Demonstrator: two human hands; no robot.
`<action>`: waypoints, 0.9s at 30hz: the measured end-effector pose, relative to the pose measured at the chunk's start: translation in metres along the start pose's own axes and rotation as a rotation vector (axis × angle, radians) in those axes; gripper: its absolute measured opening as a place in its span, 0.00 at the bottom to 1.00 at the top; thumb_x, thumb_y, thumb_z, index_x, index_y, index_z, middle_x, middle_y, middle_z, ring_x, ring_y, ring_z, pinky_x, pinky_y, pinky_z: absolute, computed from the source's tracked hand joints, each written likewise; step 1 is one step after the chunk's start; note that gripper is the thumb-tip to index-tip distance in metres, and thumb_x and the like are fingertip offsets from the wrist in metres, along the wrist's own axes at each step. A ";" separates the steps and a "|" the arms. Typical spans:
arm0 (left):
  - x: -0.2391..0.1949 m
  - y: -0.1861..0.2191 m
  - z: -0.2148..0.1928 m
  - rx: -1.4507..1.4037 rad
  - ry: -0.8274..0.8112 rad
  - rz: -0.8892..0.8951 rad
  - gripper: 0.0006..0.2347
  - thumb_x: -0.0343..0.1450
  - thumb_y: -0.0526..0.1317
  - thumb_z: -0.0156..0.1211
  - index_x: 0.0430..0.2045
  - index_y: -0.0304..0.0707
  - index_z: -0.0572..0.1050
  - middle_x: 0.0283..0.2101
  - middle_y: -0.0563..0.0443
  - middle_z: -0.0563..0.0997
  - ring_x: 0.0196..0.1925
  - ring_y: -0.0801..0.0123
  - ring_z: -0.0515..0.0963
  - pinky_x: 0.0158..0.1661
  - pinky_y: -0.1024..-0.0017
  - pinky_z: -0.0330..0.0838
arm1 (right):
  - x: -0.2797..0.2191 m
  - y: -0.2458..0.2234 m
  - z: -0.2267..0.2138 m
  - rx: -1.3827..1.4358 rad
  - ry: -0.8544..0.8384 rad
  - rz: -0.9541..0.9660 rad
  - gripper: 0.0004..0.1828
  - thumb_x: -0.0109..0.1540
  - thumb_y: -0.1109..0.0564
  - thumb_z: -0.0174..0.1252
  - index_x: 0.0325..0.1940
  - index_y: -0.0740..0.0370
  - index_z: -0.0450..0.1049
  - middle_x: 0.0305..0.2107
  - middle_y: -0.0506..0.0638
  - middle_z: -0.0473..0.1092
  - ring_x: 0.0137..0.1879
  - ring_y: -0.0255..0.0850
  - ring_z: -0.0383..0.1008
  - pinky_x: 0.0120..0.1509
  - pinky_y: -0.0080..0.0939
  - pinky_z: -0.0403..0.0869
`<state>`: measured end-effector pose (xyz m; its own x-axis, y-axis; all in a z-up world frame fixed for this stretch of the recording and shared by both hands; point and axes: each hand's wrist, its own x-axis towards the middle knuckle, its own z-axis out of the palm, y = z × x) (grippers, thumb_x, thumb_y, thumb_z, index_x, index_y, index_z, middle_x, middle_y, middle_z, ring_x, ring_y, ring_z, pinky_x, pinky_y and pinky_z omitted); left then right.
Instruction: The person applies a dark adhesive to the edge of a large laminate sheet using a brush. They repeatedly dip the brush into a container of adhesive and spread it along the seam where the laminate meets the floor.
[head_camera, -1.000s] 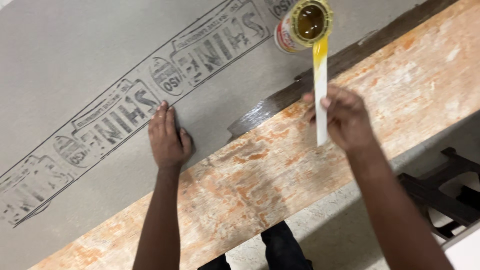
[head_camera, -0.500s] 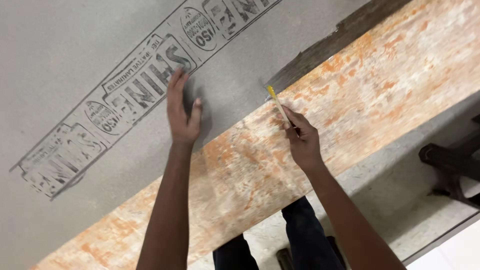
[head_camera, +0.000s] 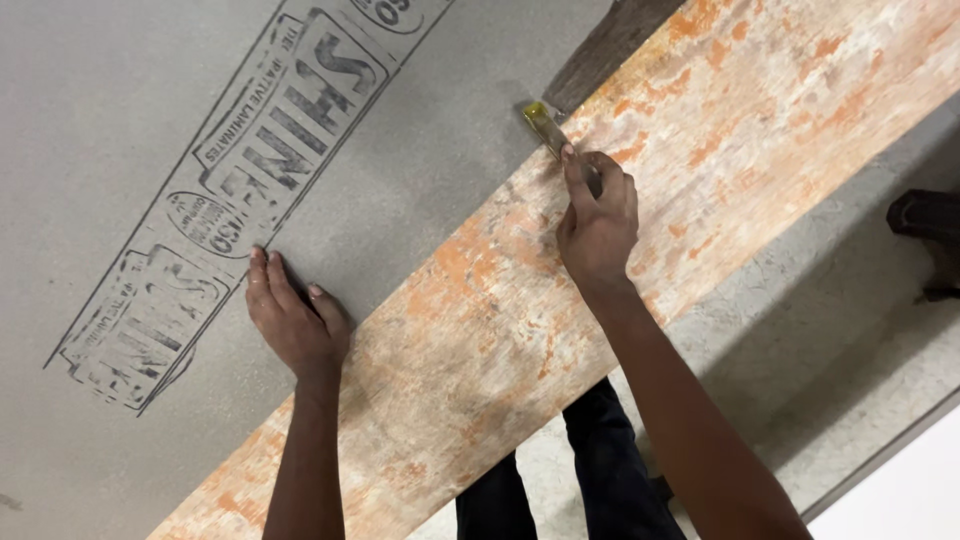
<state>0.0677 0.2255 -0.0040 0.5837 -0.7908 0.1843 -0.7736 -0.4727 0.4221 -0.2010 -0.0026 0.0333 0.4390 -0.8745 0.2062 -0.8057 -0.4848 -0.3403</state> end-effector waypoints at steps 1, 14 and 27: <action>0.003 0.000 0.000 0.006 0.005 0.005 0.24 0.71 0.34 0.49 0.63 0.17 0.64 0.70 0.25 0.63 0.72 0.36 0.64 0.70 0.46 0.56 | 0.004 0.000 0.005 -0.002 0.017 -0.010 0.37 0.59 0.73 0.54 0.72 0.53 0.71 0.56 0.59 0.67 0.55 0.55 0.70 0.59 0.50 0.73; -0.007 -0.008 0.004 0.018 -0.033 -0.008 0.24 0.74 0.34 0.49 0.67 0.20 0.62 0.74 0.31 0.61 0.76 0.40 0.60 0.73 0.47 0.54 | -0.023 0.012 0.016 0.025 0.055 -0.001 0.24 0.69 0.70 0.54 0.69 0.59 0.72 0.53 0.63 0.67 0.53 0.52 0.69 0.52 0.48 0.72; -0.051 -0.012 -0.026 -0.048 -0.022 0.087 0.32 0.70 0.40 0.57 0.70 0.27 0.56 0.74 0.29 0.57 0.78 0.43 0.56 0.76 0.44 0.48 | -0.031 0.013 0.039 -0.005 0.120 -0.150 0.32 0.67 0.72 0.51 0.76 0.58 0.69 0.57 0.63 0.63 0.62 0.55 0.65 0.61 0.52 0.70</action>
<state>0.0534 0.2811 0.0048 0.5087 -0.8367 0.2029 -0.8083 -0.3830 0.4472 -0.2097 0.0174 -0.0135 0.5037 -0.7843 0.3622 -0.7370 -0.6089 -0.2934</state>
